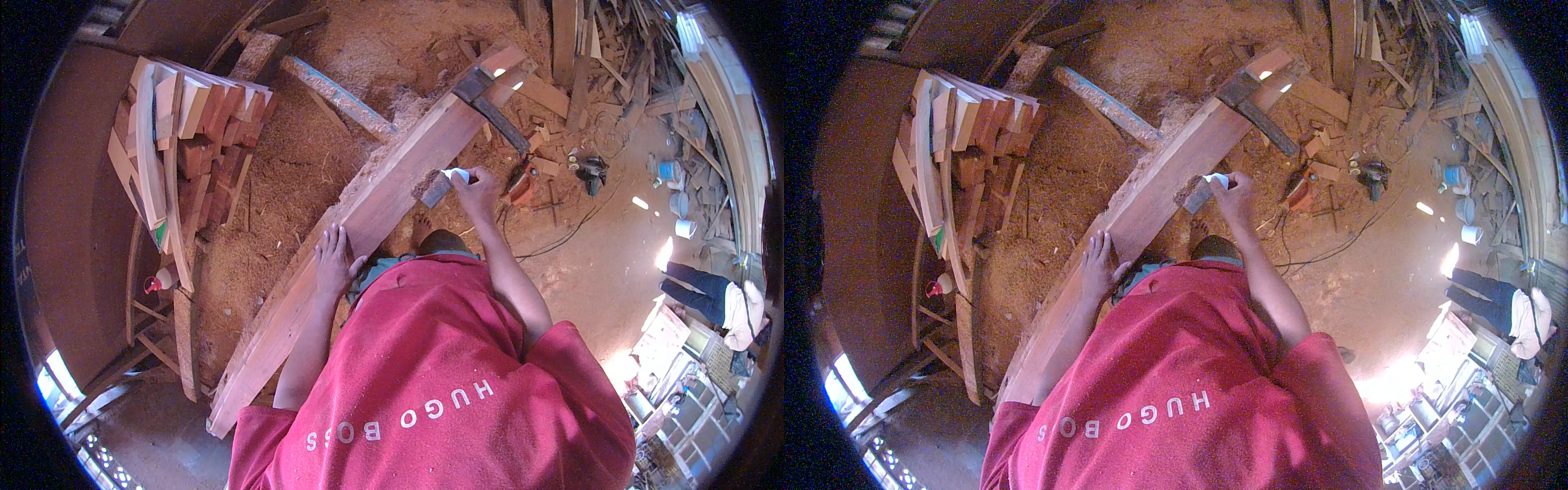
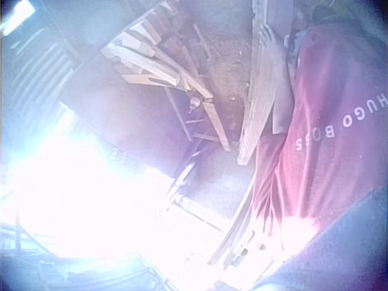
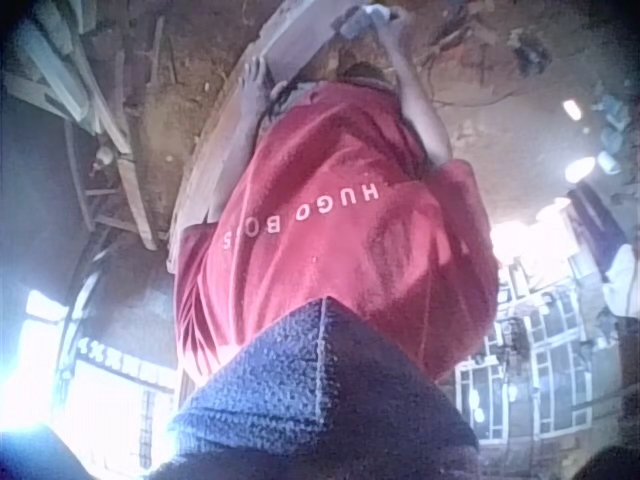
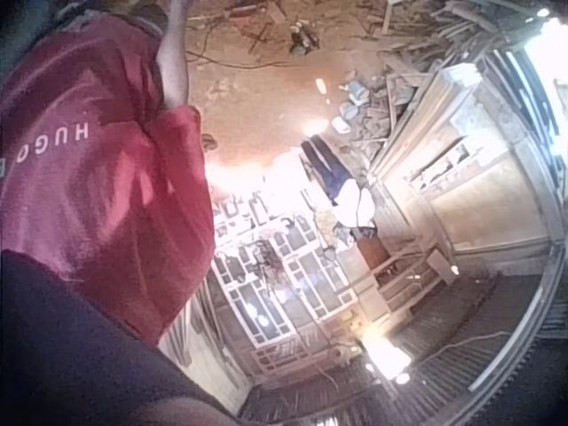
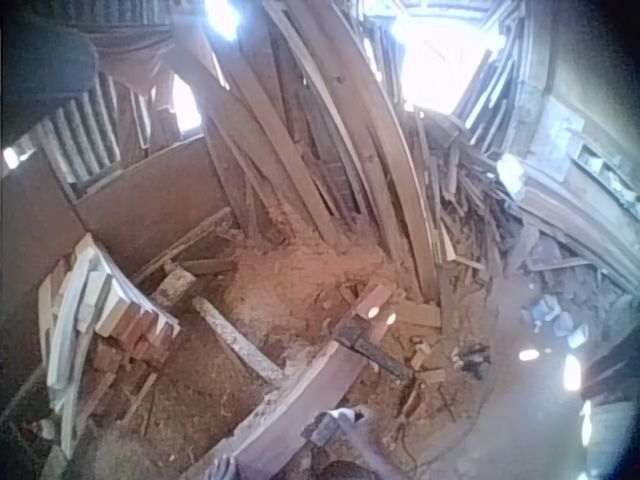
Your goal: The person uses a wooden mallet to tap a small wood block into a slot on a long wooden beam, then applies glue from a bottle into several pre-cut holes along the beam and inserts small wooden dowels into the holes.
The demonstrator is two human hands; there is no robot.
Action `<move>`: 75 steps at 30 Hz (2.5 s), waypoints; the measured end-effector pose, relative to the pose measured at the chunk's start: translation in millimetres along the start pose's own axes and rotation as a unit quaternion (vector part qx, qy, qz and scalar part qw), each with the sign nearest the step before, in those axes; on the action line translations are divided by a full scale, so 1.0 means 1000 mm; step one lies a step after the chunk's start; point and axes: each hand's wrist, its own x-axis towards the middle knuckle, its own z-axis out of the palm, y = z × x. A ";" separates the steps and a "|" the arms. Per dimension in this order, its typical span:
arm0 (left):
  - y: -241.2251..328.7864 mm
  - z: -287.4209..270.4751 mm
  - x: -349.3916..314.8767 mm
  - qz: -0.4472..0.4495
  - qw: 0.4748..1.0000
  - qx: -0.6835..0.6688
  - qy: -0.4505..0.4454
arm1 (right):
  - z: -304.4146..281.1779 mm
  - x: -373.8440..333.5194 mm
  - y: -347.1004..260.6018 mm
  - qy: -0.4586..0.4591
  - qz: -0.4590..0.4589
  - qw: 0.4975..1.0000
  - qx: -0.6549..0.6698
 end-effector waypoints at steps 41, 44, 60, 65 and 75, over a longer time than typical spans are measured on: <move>-0.003 0.002 -0.001 0.003 1.000 -0.008 -0.002 | -0.002 -0.004 -0.012 -0.009 -0.028 1.000 -0.006; -0.002 0.002 -0.001 0.008 1.000 -0.007 0.005 | 0.001 -0.007 -0.016 -0.034 -0.032 0.999 -0.001; -0.002 0.002 -0.001 0.008 1.000 -0.001 0.010 | 0.001 -0.012 -0.032 -0.084 -0.048 0.995 -0.027; -0.004 0.004 -0.001 0.011 1.000 -0.001 0.015 | 0.005 -0.014 -0.035 -0.099 -0.037 0.994 0.000; -0.003 0.004 -0.001 0.003 1.000 0.009 0.005 | 0.006 -0.015 -0.039 -0.108 -0.034 0.994 -0.004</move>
